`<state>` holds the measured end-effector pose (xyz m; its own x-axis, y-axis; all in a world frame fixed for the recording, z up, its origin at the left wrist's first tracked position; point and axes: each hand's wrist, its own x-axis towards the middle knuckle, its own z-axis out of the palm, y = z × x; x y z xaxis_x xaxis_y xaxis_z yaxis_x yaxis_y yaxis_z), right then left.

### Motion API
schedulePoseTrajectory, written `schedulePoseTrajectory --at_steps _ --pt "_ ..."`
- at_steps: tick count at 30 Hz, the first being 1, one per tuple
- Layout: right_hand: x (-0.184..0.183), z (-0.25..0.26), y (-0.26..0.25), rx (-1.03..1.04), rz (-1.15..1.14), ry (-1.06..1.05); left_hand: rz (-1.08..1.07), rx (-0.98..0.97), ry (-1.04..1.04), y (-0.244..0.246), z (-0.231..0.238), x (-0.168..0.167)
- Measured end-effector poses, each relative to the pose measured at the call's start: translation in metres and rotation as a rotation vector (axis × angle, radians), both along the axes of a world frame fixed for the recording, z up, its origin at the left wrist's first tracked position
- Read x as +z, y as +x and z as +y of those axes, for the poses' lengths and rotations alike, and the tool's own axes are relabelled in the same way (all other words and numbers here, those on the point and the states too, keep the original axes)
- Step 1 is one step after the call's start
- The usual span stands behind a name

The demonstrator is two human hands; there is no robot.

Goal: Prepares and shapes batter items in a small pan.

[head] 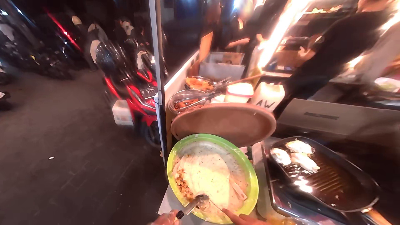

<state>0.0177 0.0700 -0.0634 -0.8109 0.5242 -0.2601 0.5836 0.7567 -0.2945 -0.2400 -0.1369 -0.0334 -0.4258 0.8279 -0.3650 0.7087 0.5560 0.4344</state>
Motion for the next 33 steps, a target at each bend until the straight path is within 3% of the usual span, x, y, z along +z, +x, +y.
schedulePoseTrajectory --at_steps 5,11,18,22,25,29,33 --pt "0.006 0.004 -0.009 -0.076 0.085 0.144 0.098 0.016 -0.146 0.007 0.028 0.020" --pt "0.028 0.007 -0.045 -0.272 -0.292 0.053 0.155 -0.026 -0.312 0.001 0.048 0.029" --pt "0.028 -0.011 -0.078 -0.298 -0.475 -0.139 0.197 -0.022 -0.373 0.004 0.050 0.036" --pt "0.014 -0.005 -0.075 -0.201 -0.355 -0.217 0.184 -0.003 -0.381 0.004 0.047 0.036" --pt "0.001 0.013 -0.053 -0.121 -0.120 -0.302 0.162 -0.004 -0.347 -0.003 0.038 0.042" --pt "-0.011 0.020 -0.017 -0.220 0.123 -0.508 0.080 -0.020 -0.236 -0.019 0.014 0.048" --pt "-0.014 -0.005 0.003 -0.242 0.253 -0.231 -0.007 -0.022 -0.119 -0.028 -0.004 0.048"
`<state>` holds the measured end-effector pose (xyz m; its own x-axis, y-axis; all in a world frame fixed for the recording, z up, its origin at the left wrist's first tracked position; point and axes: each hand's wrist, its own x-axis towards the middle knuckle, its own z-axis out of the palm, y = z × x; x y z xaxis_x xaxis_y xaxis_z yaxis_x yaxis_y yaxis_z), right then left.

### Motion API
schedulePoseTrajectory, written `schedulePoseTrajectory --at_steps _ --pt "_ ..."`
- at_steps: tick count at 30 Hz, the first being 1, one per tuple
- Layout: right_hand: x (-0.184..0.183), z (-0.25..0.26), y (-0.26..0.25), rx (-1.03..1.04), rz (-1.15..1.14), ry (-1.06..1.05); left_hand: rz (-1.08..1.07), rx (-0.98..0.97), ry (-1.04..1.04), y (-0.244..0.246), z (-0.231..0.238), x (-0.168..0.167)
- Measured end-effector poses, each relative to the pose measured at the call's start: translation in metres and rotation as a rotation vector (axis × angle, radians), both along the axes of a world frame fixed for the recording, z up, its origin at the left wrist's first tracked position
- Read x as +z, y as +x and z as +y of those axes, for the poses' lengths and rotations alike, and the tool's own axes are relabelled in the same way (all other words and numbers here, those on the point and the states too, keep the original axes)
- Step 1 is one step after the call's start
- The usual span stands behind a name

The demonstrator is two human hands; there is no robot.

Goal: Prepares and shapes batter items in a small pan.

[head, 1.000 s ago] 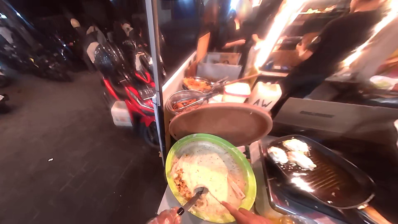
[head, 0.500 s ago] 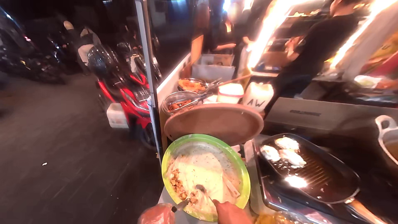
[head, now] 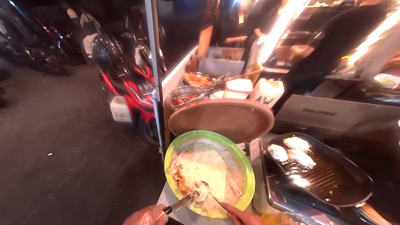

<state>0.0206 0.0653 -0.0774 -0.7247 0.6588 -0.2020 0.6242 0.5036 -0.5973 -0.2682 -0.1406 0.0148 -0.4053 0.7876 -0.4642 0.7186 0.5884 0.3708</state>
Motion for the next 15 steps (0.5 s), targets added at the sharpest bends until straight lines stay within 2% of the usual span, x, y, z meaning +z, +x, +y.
schedulePoseTrajectory --at_steps 3,6,15 --pt "-0.011 -0.013 0.006 -0.018 0.007 0.289 -0.071 0.064 0.058 0.002 -0.007 0.002" --pt "-0.016 -0.020 0.003 -0.034 -0.042 0.441 -0.096 0.094 0.090 0.009 -0.007 -0.004" --pt "-0.015 -0.028 -0.011 0.003 -0.076 0.549 0.090 0.074 0.085 0.023 0.008 -0.024"
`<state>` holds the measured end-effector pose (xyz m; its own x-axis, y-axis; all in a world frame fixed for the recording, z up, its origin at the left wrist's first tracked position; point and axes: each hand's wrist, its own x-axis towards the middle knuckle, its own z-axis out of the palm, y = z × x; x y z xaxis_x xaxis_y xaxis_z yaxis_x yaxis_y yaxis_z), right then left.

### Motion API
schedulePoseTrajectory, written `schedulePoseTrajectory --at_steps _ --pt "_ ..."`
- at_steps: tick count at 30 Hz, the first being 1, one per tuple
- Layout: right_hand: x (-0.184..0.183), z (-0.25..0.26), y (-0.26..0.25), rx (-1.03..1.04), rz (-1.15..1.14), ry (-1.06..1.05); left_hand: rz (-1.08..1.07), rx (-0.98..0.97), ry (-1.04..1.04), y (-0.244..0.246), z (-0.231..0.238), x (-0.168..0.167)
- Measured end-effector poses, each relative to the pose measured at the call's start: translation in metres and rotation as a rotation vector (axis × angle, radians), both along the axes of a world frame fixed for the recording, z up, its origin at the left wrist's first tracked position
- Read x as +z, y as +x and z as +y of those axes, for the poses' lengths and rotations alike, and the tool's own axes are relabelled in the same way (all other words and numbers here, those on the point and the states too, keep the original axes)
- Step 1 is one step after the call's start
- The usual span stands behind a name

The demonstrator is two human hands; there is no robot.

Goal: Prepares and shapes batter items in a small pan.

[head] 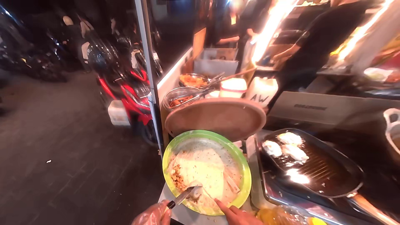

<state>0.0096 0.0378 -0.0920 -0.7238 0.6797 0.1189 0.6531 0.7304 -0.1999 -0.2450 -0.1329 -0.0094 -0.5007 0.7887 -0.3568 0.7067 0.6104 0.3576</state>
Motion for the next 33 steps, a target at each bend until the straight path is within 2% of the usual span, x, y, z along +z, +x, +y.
schedulePoseTrajectory --at_steps 4,8,12,16,19,22,26,33 --pt "0.005 -0.002 -0.003 0.024 0.025 0.039 0.056 0.009 -0.021 0.011 0.007 -0.004" --pt "0.008 0.011 -0.016 0.065 -0.011 0.112 0.046 0.009 -0.152 0.007 0.016 -0.001" --pt "0.010 0.036 -0.045 0.189 -0.066 0.153 0.059 -0.012 -0.277 0.007 0.025 0.006" --pt "0.026 0.049 -0.065 0.265 -0.351 -0.095 0.061 -0.022 -0.308 0.010 0.024 0.007" --pt "0.040 0.053 -0.067 0.185 -0.484 -0.197 0.057 -0.011 -0.292 0.012 0.020 0.009" --pt "0.054 0.052 -0.061 0.025 -0.462 -0.180 0.054 0.011 -0.275 0.013 0.014 0.015" --pt "0.075 0.047 -0.070 -0.164 -0.633 -0.218 0.122 0.071 -0.274 0.016 0.018 0.022" --pt "0.084 0.018 -0.105 -0.089 -0.758 -0.332 0.191 0.095 -0.371 0.017 0.036 0.038"
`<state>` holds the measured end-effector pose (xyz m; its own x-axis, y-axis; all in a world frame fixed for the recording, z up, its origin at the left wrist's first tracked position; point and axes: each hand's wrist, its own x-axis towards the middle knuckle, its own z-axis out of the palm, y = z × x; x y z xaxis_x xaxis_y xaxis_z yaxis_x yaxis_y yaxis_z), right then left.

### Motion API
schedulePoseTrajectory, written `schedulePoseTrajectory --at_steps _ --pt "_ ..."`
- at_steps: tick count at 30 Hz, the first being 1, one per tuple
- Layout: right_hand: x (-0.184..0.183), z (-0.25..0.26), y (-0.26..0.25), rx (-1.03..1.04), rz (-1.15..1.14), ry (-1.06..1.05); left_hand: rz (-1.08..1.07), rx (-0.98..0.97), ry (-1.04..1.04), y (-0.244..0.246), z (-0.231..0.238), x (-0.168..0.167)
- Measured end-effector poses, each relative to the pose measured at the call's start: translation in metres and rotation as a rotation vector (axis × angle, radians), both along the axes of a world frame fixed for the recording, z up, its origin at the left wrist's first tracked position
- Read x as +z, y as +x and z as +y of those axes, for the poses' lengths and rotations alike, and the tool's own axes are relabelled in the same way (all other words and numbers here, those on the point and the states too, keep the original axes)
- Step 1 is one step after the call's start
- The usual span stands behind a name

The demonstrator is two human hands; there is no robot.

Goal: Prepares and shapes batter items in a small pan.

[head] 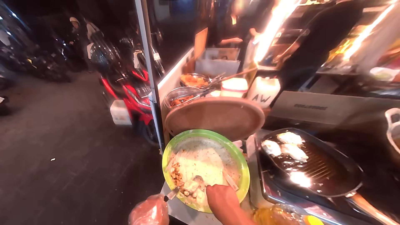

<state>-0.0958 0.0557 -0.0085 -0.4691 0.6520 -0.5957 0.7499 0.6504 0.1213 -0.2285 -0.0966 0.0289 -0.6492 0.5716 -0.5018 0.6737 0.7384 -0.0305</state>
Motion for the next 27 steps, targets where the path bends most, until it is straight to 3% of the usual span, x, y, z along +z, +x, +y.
schedulePoseTrajectory --at_steps 10,15,17,20,23,27 --pt "-0.040 -0.001 0.014 0.316 0.196 -0.031 -0.034 0.003 0.056 -0.002 -0.019 -0.003" --pt "-0.079 0.028 0.078 0.492 0.591 0.176 -0.037 -0.016 0.151 -0.004 -0.026 -0.001" --pt "-0.076 0.032 0.091 0.351 0.619 0.107 -0.041 -0.021 0.195 -0.006 -0.027 -0.004" --pt "-0.069 0.040 0.101 -0.030 0.574 -0.244 -0.067 -0.023 0.245 -0.011 -0.027 -0.007" --pt "-0.089 0.035 0.116 -0.314 0.771 -0.504 -0.100 -0.032 0.318 -0.016 -0.029 -0.012" --pt "-0.077 0.027 0.126 -0.284 0.691 -0.349 -0.111 -0.052 0.398 -0.022 -0.032 -0.018"
